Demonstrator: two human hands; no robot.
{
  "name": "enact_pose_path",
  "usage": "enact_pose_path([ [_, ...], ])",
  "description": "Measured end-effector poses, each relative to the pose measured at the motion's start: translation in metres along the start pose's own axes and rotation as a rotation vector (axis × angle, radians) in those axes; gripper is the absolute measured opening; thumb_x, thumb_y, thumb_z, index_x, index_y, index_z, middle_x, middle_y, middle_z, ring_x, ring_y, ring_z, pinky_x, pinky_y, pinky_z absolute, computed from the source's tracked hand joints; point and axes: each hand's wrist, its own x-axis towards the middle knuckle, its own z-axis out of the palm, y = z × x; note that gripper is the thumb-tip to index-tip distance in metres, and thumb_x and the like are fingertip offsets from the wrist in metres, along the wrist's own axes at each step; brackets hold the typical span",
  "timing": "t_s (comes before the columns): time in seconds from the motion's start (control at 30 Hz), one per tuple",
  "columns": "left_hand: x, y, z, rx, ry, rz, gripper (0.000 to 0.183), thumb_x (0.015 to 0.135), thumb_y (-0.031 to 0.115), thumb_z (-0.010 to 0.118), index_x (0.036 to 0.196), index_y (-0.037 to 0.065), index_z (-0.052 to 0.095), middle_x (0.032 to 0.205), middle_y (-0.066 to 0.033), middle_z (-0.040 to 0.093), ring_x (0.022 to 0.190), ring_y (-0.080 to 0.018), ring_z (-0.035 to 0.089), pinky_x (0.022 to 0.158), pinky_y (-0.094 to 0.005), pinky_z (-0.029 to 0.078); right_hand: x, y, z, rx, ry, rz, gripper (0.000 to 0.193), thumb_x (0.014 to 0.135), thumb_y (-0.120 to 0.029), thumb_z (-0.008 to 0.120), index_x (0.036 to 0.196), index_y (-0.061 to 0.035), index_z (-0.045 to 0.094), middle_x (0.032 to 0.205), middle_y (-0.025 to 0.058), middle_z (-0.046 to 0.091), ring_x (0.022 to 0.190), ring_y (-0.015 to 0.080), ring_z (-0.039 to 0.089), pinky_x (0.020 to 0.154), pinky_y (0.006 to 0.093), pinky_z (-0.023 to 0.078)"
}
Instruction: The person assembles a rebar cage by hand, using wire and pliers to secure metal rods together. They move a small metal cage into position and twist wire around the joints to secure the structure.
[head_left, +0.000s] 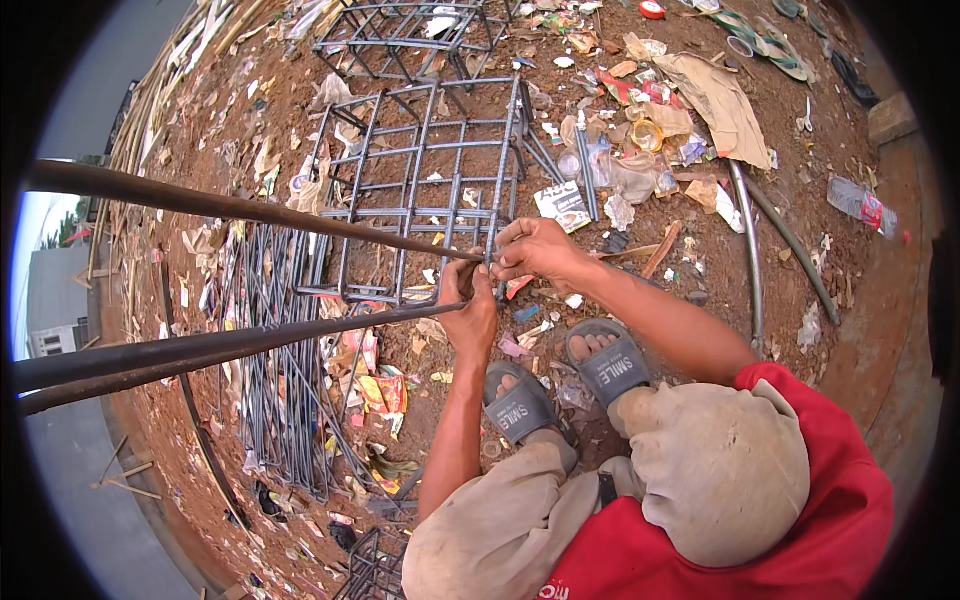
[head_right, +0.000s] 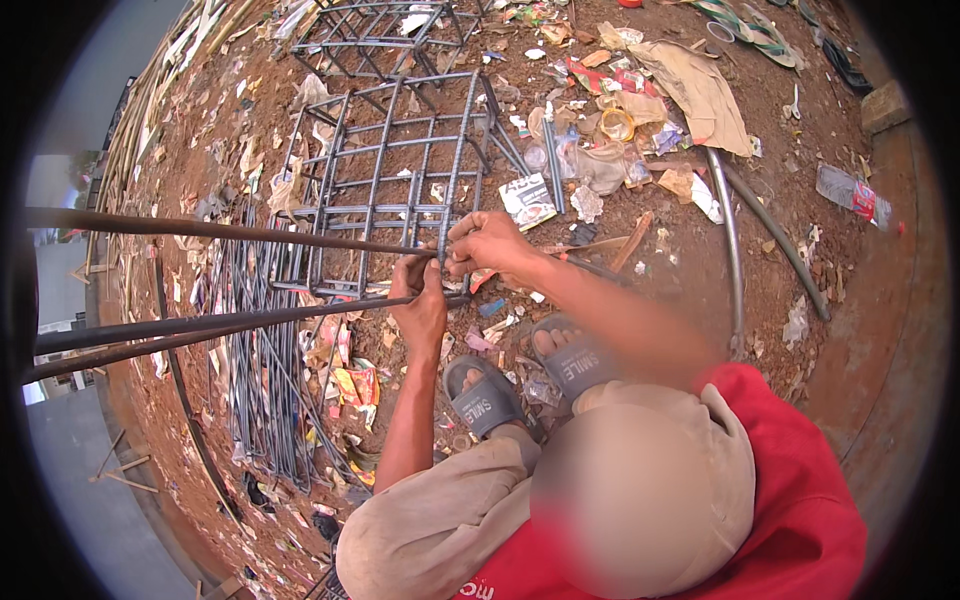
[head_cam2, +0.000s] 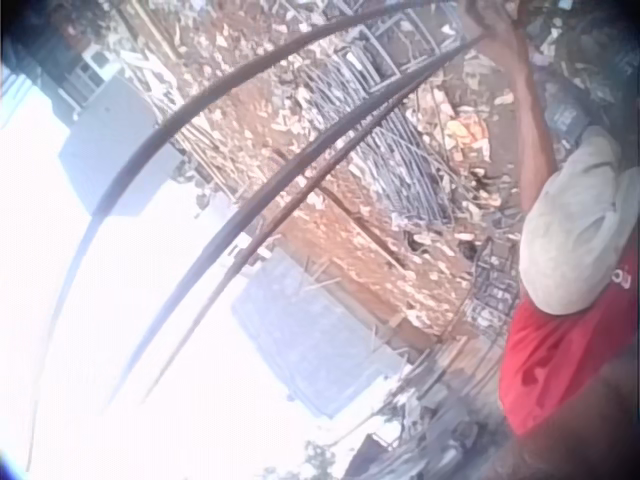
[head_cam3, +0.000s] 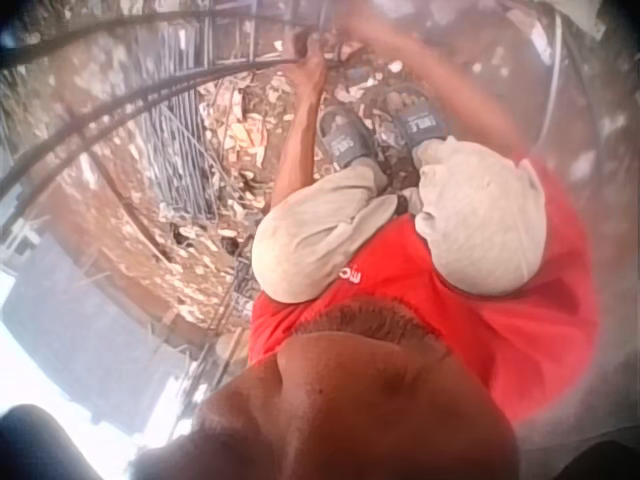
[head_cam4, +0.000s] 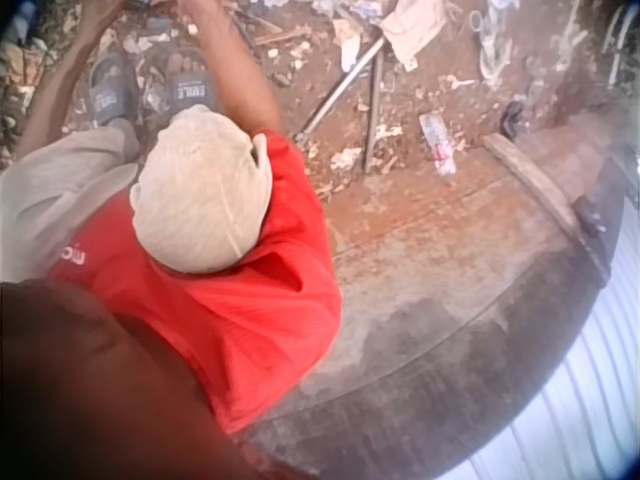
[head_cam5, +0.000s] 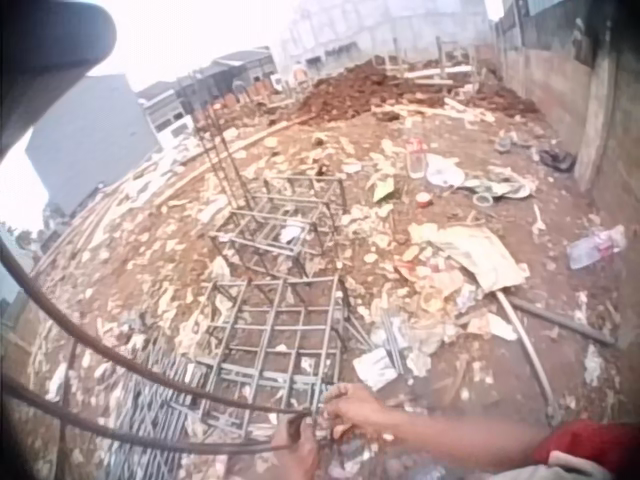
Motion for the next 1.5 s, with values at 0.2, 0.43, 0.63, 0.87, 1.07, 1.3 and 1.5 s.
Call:
enact_pose_path([
  [0.2, -0.001, 0.003, -0.001, -0.004, 0.004, -0.127, 0.017, 0.093, 0.003, 0.062, 0.11, -0.001, 0.06, 0.108, -0.0098, 0.068, 0.099, -0.0118, 0.063, 0.086, -0.0269, 0.05, -0.006, 0.005, -0.003, -0.097, -0.056, -0.069, 0.043, 0.078, 0.01, 0.062, 0.118, 0.0061, 0.05, 0.099, 0.0154, 0.061, 0.089, 0.0211, 0.068, 0.074, 0.0321, 0.06],
  [0.43, 0.002, -0.003, -0.001, -0.082, 0.03, -0.079, 0.014, 0.093, 0.0, 0.062, 0.106, -0.003, 0.06, 0.098, -0.0086, 0.067, 0.091, -0.0101, 0.063, 0.079, -0.0255, 0.051, -0.007, -0.003, -0.013, -1.005, -0.304, -0.833, 0.061, 0.073, 0.009, 0.064, 0.13, -0.0085, 0.049, 0.11, 0.0138, 0.055, 0.097, 0.0293, 0.066, 0.08, 0.0382, 0.057],
  [0.63, 0.001, -0.005, 0.002, -0.105, 0.022, -0.083, 0.012, 0.092, -0.001, 0.062, 0.104, -0.003, 0.061, 0.093, -0.0083, 0.068, 0.087, -0.0091, 0.062, 0.076, -0.0254, 0.05, 0.005, -0.008, -0.014, -1.285, -0.38, -1.02, 0.055, 0.077, 0.005, 0.063, 0.128, -0.0107, 0.049, 0.111, 0.0143, 0.052, 0.095, 0.036, 0.063, 0.076, 0.042, 0.055],
  [0.87, 0.003, -0.009, 0.003, -0.007, 0.09, 0.012, 0.012, 0.089, 0.0, 0.066, 0.1, -0.003, 0.063, 0.088, -0.0105, 0.07, 0.082, -0.0109, 0.065, 0.072, -0.0269, 0.052, 0.007, 0.0, -0.022, -1.362, -0.263, -1.261, 0.04, 0.082, -0.009, 0.067, 0.12, -0.0085, 0.054, 0.101, 0.0087, 0.058, 0.081, 0.029, 0.066, 0.067, 0.039, 0.056],
  [1.07, 0.004, -0.017, 0.002, -0.022, 0.079, 0.0, 0.013, 0.09, -0.001, 0.065, 0.102, -0.003, 0.062, 0.096, -0.0108, 0.07, 0.089, -0.0113, 0.066, 0.078, -0.0254, 0.053, 0.015, -0.007, -0.024, -1.444, -0.288, -1.411, 0.03, 0.078, -0.009, 0.071, 0.107, -0.0045, 0.063, 0.091, 0.0094, 0.066, 0.078, 0.0257, 0.069, 0.064, 0.0355, 0.057],
  [1.3, 0.003, -0.017, 0.003, 0.032, 0.122, 0.044, 0.012, 0.087, 0.002, 0.067, 0.098, -0.001, 0.065, 0.087, -0.0135, 0.071, 0.08, -0.0153, 0.069, 0.072, -0.0298, 0.053, 0.011, -0.016, -0.015, -1.648, -0.316, -1.311, 0.011, 0.081, -0.011, 0.065, 0.089, -0.0045, 0.061, 0.075, 0.008, 0.059, 0.063, 0.0256, 0.065, 0.053, 0.0379, 0.053],
  [1.5, 0.002, -0.014, 0.0, 0.019, 0.068, -0.01, 0.017, 0.089, -0.003, 0.066, 0.105, -0.004, 0.063, 0.098, -0.0104, 0.07, 0.091, -0.0109, 0.065, 0.079, -0.0243, 0.053, 0.012, -0.017, -0.01, -1.665, -0.328, -1.279, 0.017, 0.083, -0.012, 0.064, 0.076, -0.0054, 0.051, 0.068, 0.0084, 0.051, 0.052, 0.0265, 0.061, 0.044, 0.0396, 0.048],
])
